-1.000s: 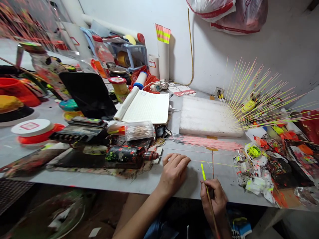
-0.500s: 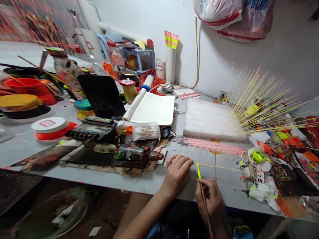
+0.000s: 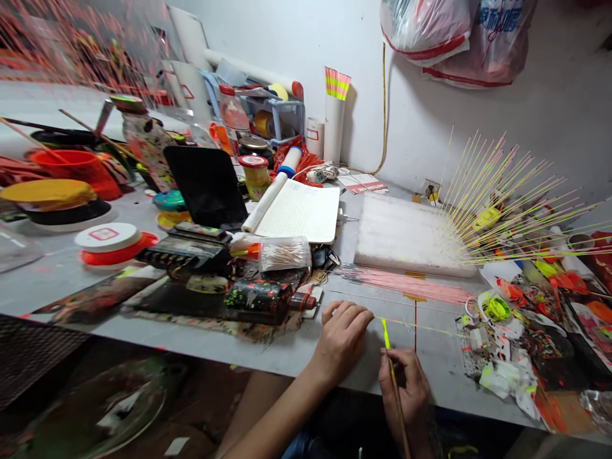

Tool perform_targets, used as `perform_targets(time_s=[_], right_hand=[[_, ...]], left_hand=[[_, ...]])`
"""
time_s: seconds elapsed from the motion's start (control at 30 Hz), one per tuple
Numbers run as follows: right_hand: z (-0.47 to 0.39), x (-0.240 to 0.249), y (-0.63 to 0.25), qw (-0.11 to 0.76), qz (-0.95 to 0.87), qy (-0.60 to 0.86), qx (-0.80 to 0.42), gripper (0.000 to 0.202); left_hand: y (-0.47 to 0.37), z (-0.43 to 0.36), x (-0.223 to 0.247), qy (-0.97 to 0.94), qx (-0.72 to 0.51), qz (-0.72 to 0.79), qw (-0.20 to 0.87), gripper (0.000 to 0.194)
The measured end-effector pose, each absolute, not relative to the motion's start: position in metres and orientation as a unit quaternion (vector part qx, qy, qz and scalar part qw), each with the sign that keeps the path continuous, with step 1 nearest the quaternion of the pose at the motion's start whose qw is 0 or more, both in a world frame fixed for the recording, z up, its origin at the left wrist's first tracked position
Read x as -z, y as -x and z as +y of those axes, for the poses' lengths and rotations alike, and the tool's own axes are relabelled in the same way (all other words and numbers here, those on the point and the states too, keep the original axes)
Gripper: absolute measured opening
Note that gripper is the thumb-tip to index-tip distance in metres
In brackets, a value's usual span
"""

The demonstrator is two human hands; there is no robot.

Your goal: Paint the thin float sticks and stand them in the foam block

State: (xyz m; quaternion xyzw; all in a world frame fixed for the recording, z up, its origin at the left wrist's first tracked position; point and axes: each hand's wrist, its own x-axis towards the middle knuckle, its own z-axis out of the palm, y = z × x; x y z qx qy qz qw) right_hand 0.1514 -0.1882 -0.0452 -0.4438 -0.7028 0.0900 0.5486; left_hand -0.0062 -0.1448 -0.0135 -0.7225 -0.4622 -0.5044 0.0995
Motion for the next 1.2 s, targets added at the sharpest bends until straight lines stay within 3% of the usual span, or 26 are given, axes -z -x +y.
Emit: perform_targets(time_s=[0.5, 1.2], right_hand=[[-0.197, 0.047, -0.146, 0.574, -0.719, 0.373, -0.116, 0.021], [-0.187, 0.041, -0.12, 0.544, -0.734, 0.4, -0.064, 0.016]], left_hand=[[0.027, -0.148, 0.013, 0.73, 0.477, -0.477, 0.111, 0.022], [0.039, -0.149, 0.016, 0.712, 0.487, -0.484, 0.147, 0.024]])
